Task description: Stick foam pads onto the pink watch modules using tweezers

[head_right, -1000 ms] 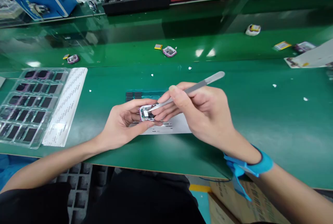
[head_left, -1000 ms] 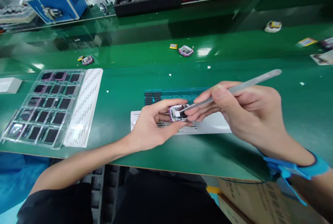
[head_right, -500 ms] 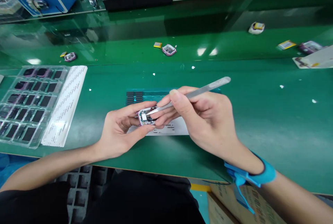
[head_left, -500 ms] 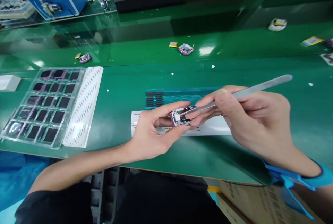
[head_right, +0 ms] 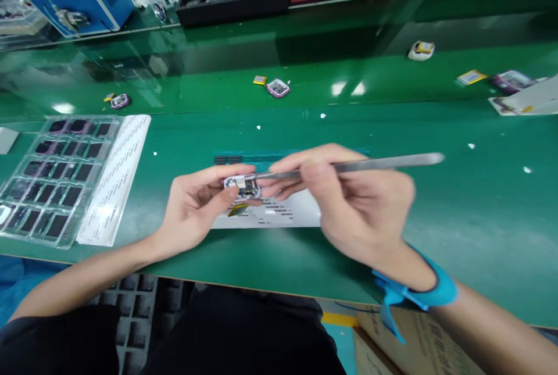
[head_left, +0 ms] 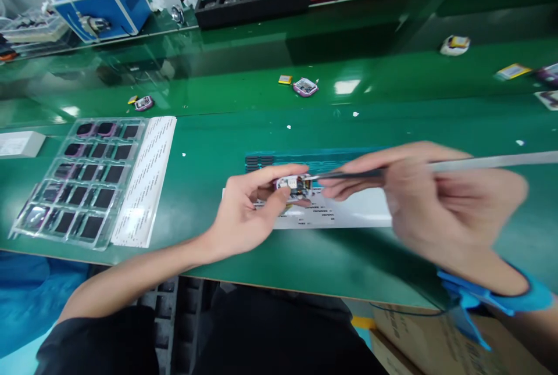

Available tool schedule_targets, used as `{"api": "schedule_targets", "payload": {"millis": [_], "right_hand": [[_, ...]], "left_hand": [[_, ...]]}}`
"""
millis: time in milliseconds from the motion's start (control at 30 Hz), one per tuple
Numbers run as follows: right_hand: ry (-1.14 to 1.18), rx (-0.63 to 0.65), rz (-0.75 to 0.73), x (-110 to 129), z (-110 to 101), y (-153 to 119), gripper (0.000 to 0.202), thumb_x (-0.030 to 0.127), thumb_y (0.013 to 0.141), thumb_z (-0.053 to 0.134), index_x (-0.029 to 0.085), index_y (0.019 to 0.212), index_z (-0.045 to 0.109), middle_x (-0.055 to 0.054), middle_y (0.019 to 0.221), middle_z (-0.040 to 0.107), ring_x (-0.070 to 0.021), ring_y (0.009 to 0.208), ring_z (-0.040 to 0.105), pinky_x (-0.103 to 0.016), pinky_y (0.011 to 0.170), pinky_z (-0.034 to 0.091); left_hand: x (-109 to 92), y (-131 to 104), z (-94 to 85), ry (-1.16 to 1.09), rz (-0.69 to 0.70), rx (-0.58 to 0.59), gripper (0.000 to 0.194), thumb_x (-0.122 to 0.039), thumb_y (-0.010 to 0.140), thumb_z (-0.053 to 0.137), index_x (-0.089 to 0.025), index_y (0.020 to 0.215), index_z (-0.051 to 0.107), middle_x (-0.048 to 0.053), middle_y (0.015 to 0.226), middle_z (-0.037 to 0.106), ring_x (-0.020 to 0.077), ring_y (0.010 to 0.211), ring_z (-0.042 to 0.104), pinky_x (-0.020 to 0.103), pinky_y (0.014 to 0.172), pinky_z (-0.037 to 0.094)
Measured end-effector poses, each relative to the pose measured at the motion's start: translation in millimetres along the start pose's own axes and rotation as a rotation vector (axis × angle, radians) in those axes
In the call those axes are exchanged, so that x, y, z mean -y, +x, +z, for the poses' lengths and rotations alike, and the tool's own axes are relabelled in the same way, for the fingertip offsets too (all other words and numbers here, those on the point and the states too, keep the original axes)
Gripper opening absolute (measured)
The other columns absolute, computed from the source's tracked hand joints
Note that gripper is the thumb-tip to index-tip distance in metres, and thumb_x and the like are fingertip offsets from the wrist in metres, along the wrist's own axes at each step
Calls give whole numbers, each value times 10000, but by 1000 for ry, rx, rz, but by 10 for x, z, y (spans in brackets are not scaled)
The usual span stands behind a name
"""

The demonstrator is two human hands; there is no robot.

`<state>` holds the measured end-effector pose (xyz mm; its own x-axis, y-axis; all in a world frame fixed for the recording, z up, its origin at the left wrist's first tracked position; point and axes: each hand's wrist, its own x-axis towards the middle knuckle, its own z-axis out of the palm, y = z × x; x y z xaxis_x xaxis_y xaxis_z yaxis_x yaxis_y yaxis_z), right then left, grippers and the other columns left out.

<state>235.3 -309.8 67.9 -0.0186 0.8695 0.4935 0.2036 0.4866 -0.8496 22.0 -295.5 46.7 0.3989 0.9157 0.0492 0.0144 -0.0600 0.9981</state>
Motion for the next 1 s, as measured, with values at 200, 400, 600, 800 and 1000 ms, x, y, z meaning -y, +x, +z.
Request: {"api": "schedule_targets", "payload": {"millis": [200,400,600,800,1000], "right_hand": [[-329,301,-82,-266,-91,343,294,306,1071,629,238,875,837,-19,952,832,-210,859,800,-347,777,665],[-286,477,47,-527,-73,320,303,366,1075,595,280,930,846,-7,1081,830,-238,955,797,-366,806,656],[-280,563,15,-584,-181,270,274,357,1071,602,302,978,853,2,1102,827,-244,981,799,-383,879,664],[-271,564,-130,-655,-222,273,175,341,1048,674,353,1100,840,31,1080,829,-238,931,794,-388,736,645],[-238,544,-197,-636,-209,206,209,260,1038,677,344,1159,826,11,1039,832,-217,888,794,-356,706,653]], "left_hand": [[-110,303,-561,610,113,109,183,-227,1030,595,-163,1061,763,72,1047,838,198,920,792,297,819,613],[32,307,-635,912,160,205,219,-179,1065,521,-176,1116,734,66,1045,829,216,918,770,319,791,554],[84,255,-554,944,188,212,242,-176,1079,490,-167,1145,723,92,1098,818,250,1011,760,381,879,572],[73,249,-530,856,347,366,233,-146,1083,503,-180,1143,725,89,1227,799,262,1232,698,432,1085,505],[110,231,-427,834,286,435,234,-182,1099,504,-193,1168,728,87,1154,780,263,1206,673,414,994,512]]}}
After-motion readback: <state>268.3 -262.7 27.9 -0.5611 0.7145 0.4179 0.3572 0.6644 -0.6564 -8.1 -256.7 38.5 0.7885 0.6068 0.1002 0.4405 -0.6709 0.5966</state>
